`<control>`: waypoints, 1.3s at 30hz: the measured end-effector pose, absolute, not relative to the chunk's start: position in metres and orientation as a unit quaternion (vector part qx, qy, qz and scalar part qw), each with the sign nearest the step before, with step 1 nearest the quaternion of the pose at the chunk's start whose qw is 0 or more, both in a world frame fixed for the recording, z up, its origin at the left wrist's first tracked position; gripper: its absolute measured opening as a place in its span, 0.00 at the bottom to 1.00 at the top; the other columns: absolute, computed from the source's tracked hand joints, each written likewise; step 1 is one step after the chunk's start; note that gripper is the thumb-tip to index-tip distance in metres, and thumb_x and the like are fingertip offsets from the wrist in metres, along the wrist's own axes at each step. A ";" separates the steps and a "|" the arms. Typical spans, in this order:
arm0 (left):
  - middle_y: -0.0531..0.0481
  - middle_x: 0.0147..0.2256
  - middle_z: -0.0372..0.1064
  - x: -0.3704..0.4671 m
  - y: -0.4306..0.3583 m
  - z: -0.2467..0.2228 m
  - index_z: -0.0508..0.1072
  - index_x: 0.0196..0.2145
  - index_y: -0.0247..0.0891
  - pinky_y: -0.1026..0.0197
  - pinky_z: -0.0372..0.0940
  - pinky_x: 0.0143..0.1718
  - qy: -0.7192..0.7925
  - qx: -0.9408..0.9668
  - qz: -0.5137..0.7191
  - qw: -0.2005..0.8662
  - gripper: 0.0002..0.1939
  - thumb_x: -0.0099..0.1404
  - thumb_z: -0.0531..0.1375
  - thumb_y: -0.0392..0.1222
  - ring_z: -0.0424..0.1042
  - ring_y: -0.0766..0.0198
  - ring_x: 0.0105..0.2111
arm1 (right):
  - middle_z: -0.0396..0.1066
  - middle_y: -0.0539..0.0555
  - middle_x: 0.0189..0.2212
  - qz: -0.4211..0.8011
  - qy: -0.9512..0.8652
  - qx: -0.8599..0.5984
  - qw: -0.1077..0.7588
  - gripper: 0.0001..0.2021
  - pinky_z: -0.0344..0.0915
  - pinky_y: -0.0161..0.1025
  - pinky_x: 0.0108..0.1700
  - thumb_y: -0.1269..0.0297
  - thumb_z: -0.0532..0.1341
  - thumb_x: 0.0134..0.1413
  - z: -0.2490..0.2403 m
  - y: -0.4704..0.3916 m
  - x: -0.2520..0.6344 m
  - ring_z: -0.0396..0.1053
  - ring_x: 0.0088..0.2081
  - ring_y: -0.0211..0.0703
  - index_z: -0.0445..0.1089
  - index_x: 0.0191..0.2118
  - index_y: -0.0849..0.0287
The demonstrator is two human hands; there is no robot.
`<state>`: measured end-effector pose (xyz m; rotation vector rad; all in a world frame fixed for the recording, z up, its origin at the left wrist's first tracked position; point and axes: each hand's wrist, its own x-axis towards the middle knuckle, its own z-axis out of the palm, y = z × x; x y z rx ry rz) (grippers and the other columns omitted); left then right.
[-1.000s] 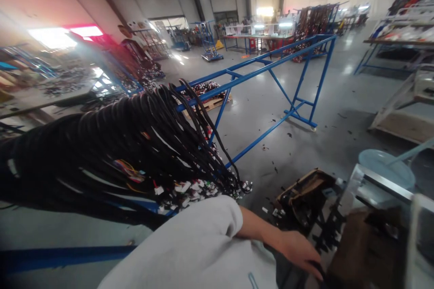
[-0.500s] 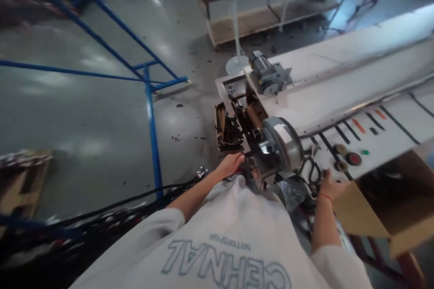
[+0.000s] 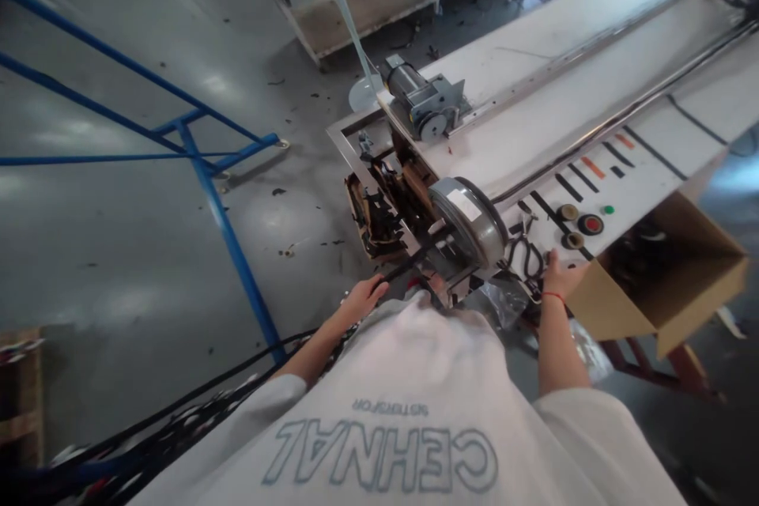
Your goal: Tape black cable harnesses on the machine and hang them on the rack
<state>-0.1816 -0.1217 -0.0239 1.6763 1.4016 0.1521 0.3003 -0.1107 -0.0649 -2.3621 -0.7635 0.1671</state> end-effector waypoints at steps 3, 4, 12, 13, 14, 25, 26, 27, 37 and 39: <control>0.48 0.29 0.71 -0.164 -0.118 -0.017 0.70 0.38 0.37 0.62 0.60 0.34 0.580 0.684 0.066 0.437 0.18 0.72 0.46 0.50 0.70 0.60 0.31 | 0.48 0.78 0.64 0.049 -0.265 -0.907 0.324 0.51 0.43 0.53 0.67 0.42 0.62 0.49 -0.063 -0.110 0.298 0.46 0.67 0.63 0.46 0.65 0.81; 0.47 0.29 0.72 -0.158 -0.115 -0.014 0.70 0.38 0.37 0.62 0.60 0.34 0.580 0.685 0.061 0.437 0.17 0.72 0.46 0.49 0.71 0.60 0.31 | 0.49 0.79 0.64 0.054 -0.261 -0.907 0.325 0.51 0.45 0.53 0.66 0.42 0.62 0.49 -0.063 -0.109 0.297 0.47 0.66 0.64 0.46 0.65 0.81; 0.46 0.30 0.71 -0.128 -0.083 -0.009 0.69 0.36 0.37 0.61 0.62 0.38 0.562 0.714 0.053 0.415 0.17 0.73 0.46 0.48 0.72 0.59 0.34 | 0.49 0.81 0.63 0.078 -0.239 -0.914 0.318 0.55 0.46 0.55 0.66 0.37 0.59 0.48 -0.071 -0.110 0.301 0.49 0.65 0.67 0.44 0.65 0.84; 0.46 0.31 0.71 -0.124 -0.080 -0.008 0.69 0.36 0.37 0.61 0.63 0.39 0.560 0.717 0.055 0.411 0.17 0.73 0.45 0.48 0.72 0.59 0.35 | 0.50 0.81 0.63 0.077 -0.240 -0.914 0.318 0.55 0.47 0.56 0.65 0.37 0.59 0.48 -0.071 -0.110 0.300 0.49 0.65 0.67 0.45 0.65 0.83; 0.46 0.31 0.71 -0.120 -0.077 -0.008 0.69 0.36 0.37 0.60 0.63 0.39 0.559 0.718 0.056 0.411 0.18 0.73 0.45 0.49 0.72 0.59 0.35 | 0.50 0.81 0.62 0.075 -0.240 -0.914 0.317 0.55 0.47 0.57 0.65 0.37 0.59 0.48 -0.071 -0.110 0.300 0.50 0.65 0.67 0.45 0.65 0.83; 0.49 0.33 0.73 -0.122 -0.074 -0.010 0.70 0.40 0.37 0.61 0.65 0.39 0.462 0.719 0.044 0.517 0.13 0.65 0.56 0.49 0.71 0.60 0.35 | 0.48 0.82 0.63 0.065 -0.248 -0.916 0.310 0.51 0.45 0.56 0.66 0.39 0.55 0.53 -0.076 -0.111 0.302 0.47 0.66 0.66 0.46 0.65 0.85; 0.49 0.35 0.73 -0.128 -0.078 -0.012 0.70 0.41 0.37 0.60 0.65 0.40 0.465 0.722 0.025 0.513 0.12 0.64 0.57 0.46 0.71 0.59 0.36 | 0.48 0.82 0.64 0.061 -0.251 -0.915 0.311 0.52 0.45 0.56 0.66 0.38 0.56 0.52 -0.077 -0.112 0.303 0.47 0.66 0.66 0.46 0.65 0.85; 0.48 0.36 0.73 -0.134 -0.082 -0.014 0.69 0.42 0.37 0.60 0.65 0.41 0.473 0.722 0.014 0.504 0.11 0.63 0.57 0.45 0.72 0.58 0.36 | 0.48 0.81 0.64 0.057 -0.255 -0.914 0.311 0.53 0.45 0.55 0.66 0.36 0.57 0.50 -0.078 -0.112 0.304 0.48 0.66 0.66 0.47 0.65 0.84; 0.43 0.38 0.76 -0.133 -0.100 0.005 0.68 0.49 0.36 0.58 0.66 0.40 0.567 0.701 0.066 0.427 0.16 0.72 0.50 0.47 0.75 0.56 0.38 | 0.48 0.81 0.64 0.067 -0.245 -0.916 0.310 0.54 0.46 0.54 0.66 0.39 0.59 0.50 -0.073 -0.112 0.301 0.47 0.66 0.65 0.45 0.65 0.86; 0.45 0.36 0.76 -0.122 -0.091 0.008 0.70 0.47 0.37 0.60 0.66 0.40 0.563 0.711 0.057 0.416 0.15 0.72 0.49 0.46 0.75 0.57 0.37 | 0.49 0.82 0.63 0.071 -0.237 -0.919 0.308 0.54 0.46 0.55 0.65 0.39 0.59 0.49 -0.073 -0.111 0.300 0.49 0.66 0.66 0.46 0.65 0.85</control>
